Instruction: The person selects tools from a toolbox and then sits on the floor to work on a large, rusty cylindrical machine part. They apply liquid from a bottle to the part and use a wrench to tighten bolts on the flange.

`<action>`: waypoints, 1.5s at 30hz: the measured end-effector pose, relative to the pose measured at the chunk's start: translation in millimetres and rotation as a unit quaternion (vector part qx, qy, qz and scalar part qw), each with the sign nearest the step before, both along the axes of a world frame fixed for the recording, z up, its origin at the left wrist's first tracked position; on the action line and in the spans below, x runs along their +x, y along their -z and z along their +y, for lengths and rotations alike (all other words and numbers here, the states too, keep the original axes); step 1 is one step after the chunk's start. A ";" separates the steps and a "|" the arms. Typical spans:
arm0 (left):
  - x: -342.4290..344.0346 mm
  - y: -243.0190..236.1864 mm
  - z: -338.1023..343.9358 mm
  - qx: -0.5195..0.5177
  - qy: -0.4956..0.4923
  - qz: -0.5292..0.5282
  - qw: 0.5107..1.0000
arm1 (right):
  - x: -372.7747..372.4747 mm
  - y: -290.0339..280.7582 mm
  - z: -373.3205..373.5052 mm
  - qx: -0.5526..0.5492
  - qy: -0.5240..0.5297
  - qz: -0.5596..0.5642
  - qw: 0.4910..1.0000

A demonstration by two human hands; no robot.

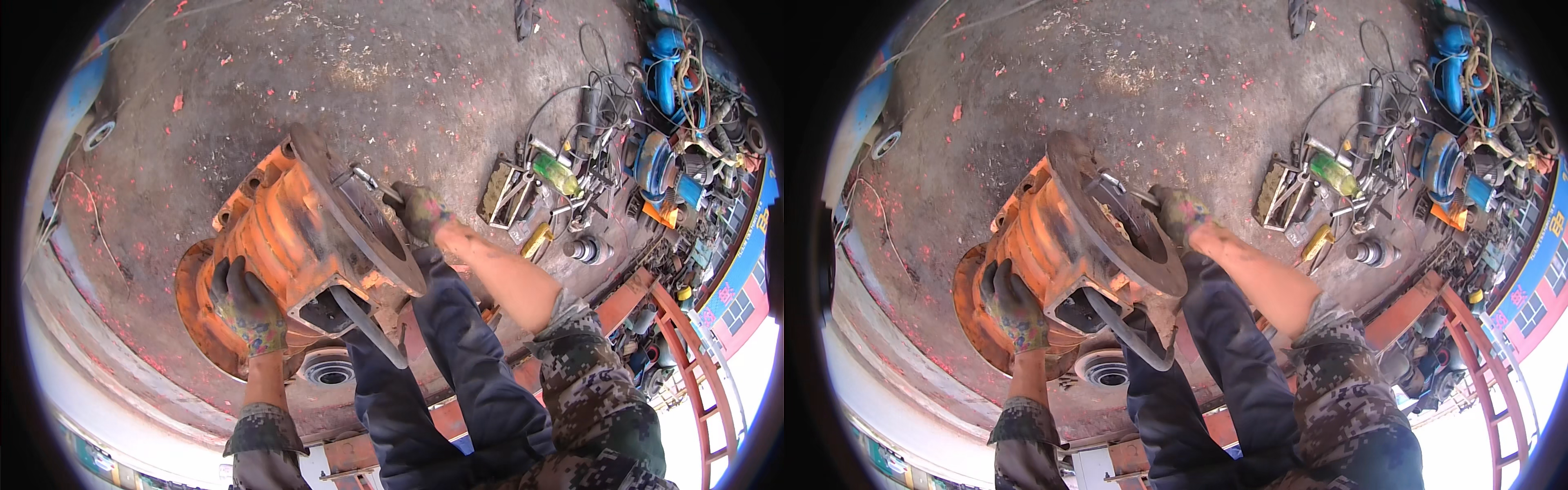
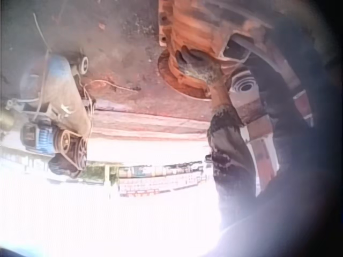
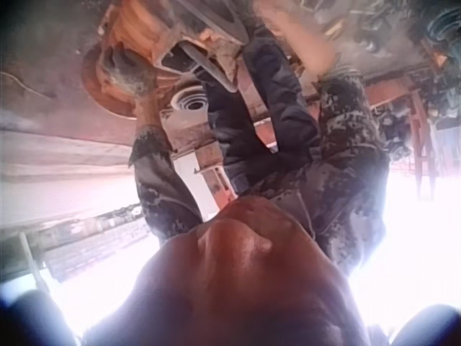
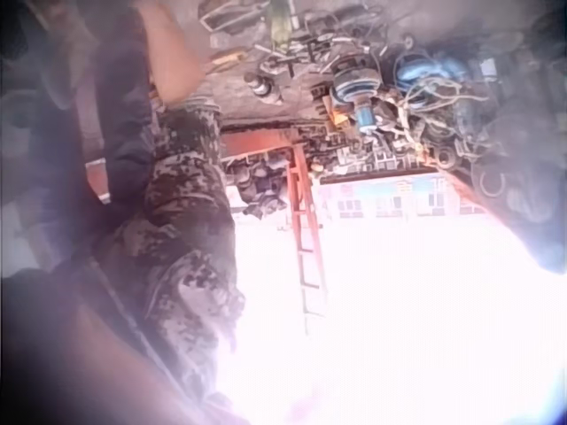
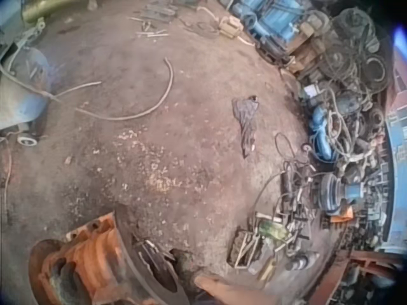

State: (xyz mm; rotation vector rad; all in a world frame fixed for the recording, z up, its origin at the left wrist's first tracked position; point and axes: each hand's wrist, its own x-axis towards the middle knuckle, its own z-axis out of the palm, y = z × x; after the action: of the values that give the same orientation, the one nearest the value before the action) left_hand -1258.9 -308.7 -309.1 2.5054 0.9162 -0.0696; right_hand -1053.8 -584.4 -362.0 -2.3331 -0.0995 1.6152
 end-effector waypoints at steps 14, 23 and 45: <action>16.4 -4.2 -2.4 -0.005 0.019 -0.003 1.000 | 167.1 1.0 160.0 0.357 -0.129 -0.009 0.925; 8.1 -3.2 -1.5 0.036 0.034 0.007 0.999 | 58.7 -111.8 63.9 0.501 0.271 0.210 0.795; 9.4 -6.2 -0.8 0.025 0.023 0.008 0.999 | 149.1 -11.7 118.8 0.295 -0.261 -0.587 0.707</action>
State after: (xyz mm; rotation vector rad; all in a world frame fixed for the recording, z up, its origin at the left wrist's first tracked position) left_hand -1249.5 -309.5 -302.9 2.5752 0.8775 -0.0819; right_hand -904.7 -465.6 -350.3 -2.4062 -1.3891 -0.1417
